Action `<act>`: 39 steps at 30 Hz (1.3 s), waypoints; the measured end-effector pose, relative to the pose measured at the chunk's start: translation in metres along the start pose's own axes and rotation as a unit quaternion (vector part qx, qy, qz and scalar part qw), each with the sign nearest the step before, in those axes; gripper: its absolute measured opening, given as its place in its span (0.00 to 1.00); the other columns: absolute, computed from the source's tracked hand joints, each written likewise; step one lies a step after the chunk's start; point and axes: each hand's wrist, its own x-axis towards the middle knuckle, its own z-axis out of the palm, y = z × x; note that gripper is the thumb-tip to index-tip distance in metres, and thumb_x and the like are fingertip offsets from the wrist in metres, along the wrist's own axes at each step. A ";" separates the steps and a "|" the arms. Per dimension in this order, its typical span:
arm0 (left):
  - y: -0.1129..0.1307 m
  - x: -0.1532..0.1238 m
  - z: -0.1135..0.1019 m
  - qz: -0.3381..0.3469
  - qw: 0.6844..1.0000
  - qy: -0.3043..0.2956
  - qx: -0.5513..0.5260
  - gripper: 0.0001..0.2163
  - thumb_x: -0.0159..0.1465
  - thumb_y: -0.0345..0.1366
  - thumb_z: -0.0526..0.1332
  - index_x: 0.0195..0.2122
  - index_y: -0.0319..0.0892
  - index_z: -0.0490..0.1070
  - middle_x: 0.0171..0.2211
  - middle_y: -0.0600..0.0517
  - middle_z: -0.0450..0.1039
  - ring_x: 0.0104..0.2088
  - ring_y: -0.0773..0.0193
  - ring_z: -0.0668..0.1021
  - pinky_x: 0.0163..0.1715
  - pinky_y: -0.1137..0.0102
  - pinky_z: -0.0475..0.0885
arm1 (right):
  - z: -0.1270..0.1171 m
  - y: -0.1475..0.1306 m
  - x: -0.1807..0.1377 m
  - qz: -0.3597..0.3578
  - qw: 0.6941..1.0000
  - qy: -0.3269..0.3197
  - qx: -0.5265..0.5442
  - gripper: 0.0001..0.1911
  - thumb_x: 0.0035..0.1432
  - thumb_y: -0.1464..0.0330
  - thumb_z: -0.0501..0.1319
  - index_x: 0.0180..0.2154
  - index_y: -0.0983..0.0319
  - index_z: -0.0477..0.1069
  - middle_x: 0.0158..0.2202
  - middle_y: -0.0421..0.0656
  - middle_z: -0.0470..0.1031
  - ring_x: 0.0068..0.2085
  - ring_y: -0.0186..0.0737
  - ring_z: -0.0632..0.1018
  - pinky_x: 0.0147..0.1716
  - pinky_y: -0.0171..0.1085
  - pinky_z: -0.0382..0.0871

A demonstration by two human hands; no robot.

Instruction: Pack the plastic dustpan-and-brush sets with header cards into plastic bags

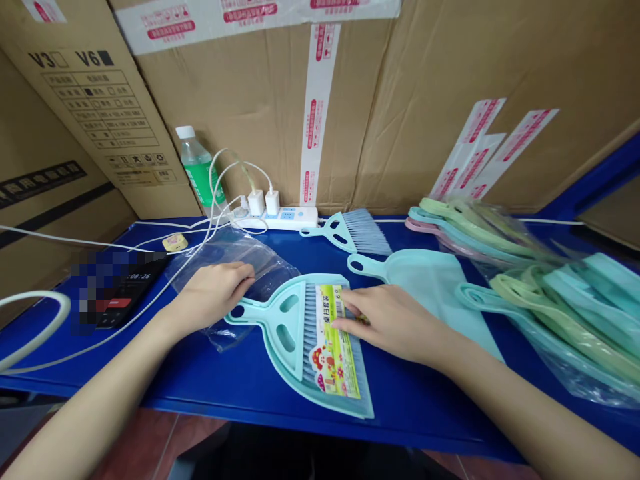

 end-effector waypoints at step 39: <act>-0.002 -0.006 -0.009 0.128 0.952 -0.067 -0.269 0.08 0.65 0.41 0.60 0.38 0.41 0.69 0.35 0.52 0.73 0.35 0.62 0.74 0.35 0.71 0.67 | 0.010 -0.008 0.003 0.176 0.659 -0.026 0.731 0.21 0.55 0.59 0.66 0.49 0.57 0.65 0.44 0.46 0.80 0.42 0.44 0.82 0.43 0.44 0.77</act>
